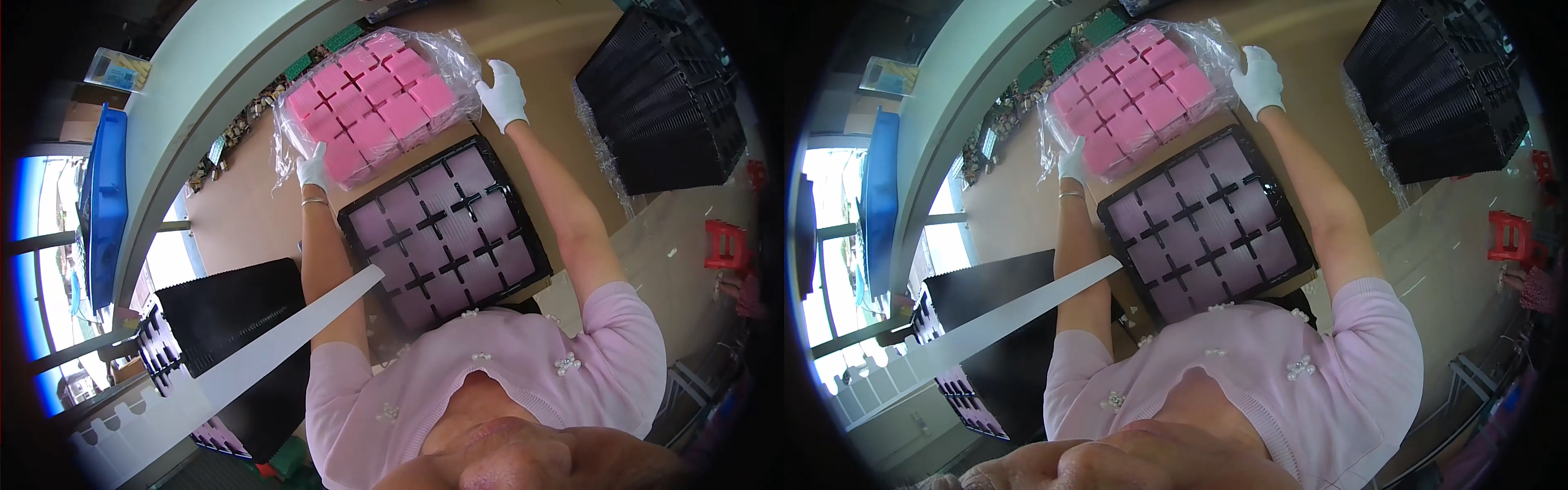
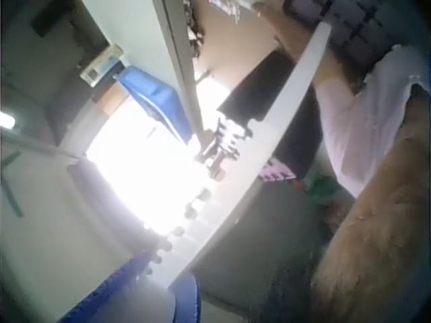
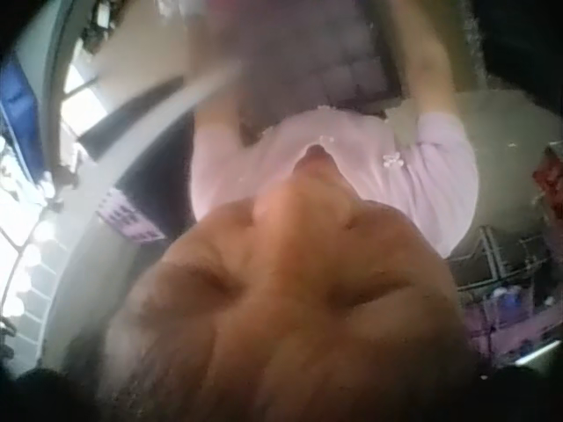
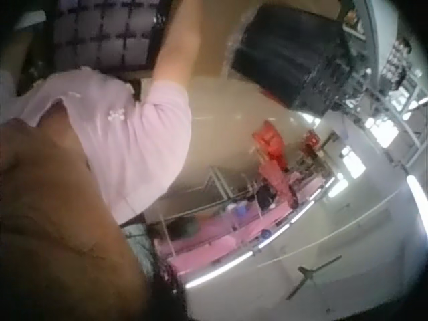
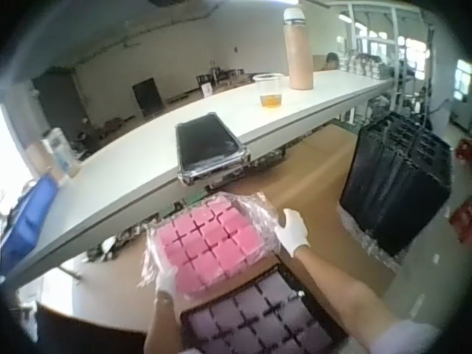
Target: The person applies adhesive stickers from a strip onto black plastic trays by hand, presses pink foam inserts into the trays, and stacks the trays.
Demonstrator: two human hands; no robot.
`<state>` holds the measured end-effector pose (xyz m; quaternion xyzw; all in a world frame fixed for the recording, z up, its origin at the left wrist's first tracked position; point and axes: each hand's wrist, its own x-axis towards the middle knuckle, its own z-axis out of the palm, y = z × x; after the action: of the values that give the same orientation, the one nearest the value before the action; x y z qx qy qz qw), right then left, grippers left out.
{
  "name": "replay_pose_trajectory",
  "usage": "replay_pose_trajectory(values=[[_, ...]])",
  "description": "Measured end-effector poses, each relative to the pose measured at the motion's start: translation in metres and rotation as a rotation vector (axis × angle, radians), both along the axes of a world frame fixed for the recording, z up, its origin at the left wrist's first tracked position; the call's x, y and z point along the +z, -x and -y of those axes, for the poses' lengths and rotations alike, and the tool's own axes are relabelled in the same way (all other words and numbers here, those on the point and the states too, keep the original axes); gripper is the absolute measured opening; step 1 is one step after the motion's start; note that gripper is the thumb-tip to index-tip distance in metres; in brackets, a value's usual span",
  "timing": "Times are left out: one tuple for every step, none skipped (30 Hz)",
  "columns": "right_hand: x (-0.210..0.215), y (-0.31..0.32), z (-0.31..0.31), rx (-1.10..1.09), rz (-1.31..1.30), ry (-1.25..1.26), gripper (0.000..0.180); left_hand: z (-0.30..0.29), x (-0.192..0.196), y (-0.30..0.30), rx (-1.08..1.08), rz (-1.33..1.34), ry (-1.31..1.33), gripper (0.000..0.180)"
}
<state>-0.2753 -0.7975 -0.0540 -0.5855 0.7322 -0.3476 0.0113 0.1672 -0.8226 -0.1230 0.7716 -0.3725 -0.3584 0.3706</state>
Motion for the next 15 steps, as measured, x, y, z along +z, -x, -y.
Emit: replay_pose_trajectory(values=[[0.005,-0.007,-0.010,0.028,0.005,-0.004,0.055,-0.011,-0.004,-0.014,0.087,0.166,0.106,0.077],[0.004,-0.002,-0.025,0.064,-0.073,-0.096,0.050,-0.024,0.004,-0.005,0.086,0.161,0.084,0.077],[-0.001,0.016,-0.040,0.072,-0.152,-0.190,0.046,-0.034,0.032,0.023,0.002,0.200,0.167,0.085],[-0.006,0.029,-0.056,0.076,-0.152,-0.215,0.046,-0.053,0.054,0.032,-0.054,0.247,0.246,0.093],[-0.016,0.035,-0.069,0.109,-0.102,-0.196,0.043,-0.073,0.056,0.015,0.002,0.428,0.221,0.081],[-0.027,0.045,-0.088,0.131,-0.056,-0.196,0.040,-0.096,0.060,0.011,0.021,0.429,0.183,0.081],[-0.024,0.059,-0.112,0.093,0.083,-0.282,0.038,-0.122,0.074,0.015,-0.036,0.273,0.263,0.075],[-0.017,0.070,-0.140,0.052,0.224,-0.370,0.036,-0.153,0.096,0.017,-0.082,0.119,0.343,0.068],[-0.026,0.091,-0.170,0.020,0.276,-0.334,0.035,-0.177,0.124,0.038,-0.103,0.148,0.337,0.058],[-0.040,0.105,-0.195,0.015,0.339,-0.282,0.035,-0.208,0.124,0.033,-0.083,0.151,0.327,0.058],[-0.053,0.118,-0.222,0.012,0.366,-0.313,0.035,-0.237,0.120,0.026,-0.062,0.001,0.296,0.054],[-0.062,0.133,-0.248,-0.005,0.385,-0.335,0.035,-0.257,0.109,0.024,-0.053,-0.162,0.271,0.051],[-0.066,0.131,-0.266,-0.069,0.512,-0.376,0.035,-0.285,0.099,0.016,-0.048,-0.129,0.225,0.046],[-0.062,0.134,-0.290,-0.151,0.631,-0.418,0.035,-0.311,0.094,0.017,-0.054,-0.108,0.174,0.042],[-0.060,0.140,-0.309,-0.143,0.626,-0.419,0.035,-0.329,0.097,0.028,-0.036,-0.160,0.151,0.040]])
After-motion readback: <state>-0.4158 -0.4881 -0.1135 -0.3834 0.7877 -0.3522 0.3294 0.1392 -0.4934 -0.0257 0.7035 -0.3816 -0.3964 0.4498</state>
